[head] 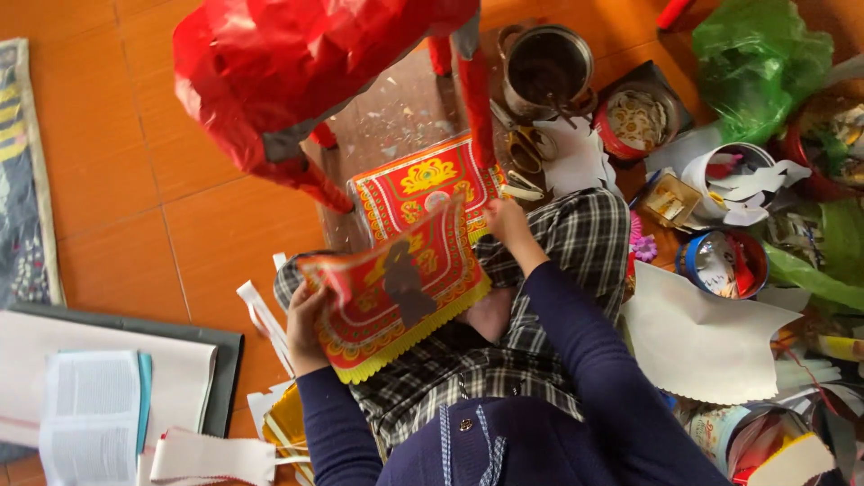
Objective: Assembling and decorating traditional paper horses using glue and paper strips.
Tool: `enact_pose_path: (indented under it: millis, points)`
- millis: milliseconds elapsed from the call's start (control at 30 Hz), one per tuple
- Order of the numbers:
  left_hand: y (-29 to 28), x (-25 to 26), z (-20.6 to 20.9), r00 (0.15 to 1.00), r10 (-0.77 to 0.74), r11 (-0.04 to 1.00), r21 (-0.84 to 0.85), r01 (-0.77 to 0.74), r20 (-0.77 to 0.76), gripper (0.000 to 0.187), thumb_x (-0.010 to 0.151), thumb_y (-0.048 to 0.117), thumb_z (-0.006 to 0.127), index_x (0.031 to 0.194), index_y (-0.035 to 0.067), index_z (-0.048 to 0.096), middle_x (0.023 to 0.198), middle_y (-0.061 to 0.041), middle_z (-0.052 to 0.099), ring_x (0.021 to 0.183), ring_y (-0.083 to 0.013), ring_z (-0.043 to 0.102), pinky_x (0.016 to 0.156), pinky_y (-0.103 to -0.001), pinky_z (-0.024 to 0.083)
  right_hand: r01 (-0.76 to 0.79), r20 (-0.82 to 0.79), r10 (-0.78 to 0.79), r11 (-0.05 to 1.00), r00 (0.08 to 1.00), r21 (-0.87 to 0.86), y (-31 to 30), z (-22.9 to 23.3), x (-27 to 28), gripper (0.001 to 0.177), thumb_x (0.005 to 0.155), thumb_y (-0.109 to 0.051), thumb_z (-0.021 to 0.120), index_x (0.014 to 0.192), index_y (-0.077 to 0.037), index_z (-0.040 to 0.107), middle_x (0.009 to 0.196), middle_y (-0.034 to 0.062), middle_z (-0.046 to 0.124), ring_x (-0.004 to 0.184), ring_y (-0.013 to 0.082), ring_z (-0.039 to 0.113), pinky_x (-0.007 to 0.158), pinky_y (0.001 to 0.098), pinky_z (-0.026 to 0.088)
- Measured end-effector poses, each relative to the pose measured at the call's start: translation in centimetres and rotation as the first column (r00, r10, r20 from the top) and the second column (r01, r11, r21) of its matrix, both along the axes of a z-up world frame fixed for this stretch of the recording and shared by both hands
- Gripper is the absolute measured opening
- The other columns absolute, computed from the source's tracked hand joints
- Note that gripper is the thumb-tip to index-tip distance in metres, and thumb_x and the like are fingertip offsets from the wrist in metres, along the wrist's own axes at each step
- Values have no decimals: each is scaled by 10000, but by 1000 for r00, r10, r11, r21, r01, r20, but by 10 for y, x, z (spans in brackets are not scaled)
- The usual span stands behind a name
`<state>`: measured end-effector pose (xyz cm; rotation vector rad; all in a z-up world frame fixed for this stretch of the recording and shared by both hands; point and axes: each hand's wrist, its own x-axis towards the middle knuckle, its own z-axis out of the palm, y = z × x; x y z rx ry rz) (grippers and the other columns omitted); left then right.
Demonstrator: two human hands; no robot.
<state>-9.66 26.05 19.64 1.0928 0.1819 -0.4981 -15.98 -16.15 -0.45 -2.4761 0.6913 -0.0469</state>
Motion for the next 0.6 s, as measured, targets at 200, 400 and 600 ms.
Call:
enact_pose_path:
  millis: [200, 400, 600]
  points:
    - [3, 2, -19, 997, 72, 992, -101, -74, -21, 252, 842, 20, 635, 1093, -3, 640, 870, -220, 693, 697, -358, 724, 613, -474, 599, 115, 86, -278, 633, 957, 765, 80, 169, -4, 538, 935, -544, 485, 1263, -125, 560, 1156, 229, 581, 1132, 419, 548, 973, 480, 420]
    - [-12, 16, -10, 980, 194, 978, -76, -196, -37, 226, 877, 55, 651, 1102, 71, 660, 900, -159, 712, 725, -320, 727, 653, -411, 599, 28, 47, -208, 343, 977, 939, 72, 302, 5, 910, 890, -676, 434, 1505, -24, 278, 1380, 196, 371, 1198, 285, 380, 993, 418, 308]
    - [-44, 42, 61, 977, 212, 969, -132, -207, 30, 173, 899, 164, 673, 1038, 61, 682, 826, -97, 711, 737, -217, 728, 669, -347, 592, -408, 667, -64, 747, 742, 525, 18, 255, 45, 132, 875, -74, 740, 1000, -32, 747, 866, 88, 726, 839, 170, 676, 797, 360, 565]
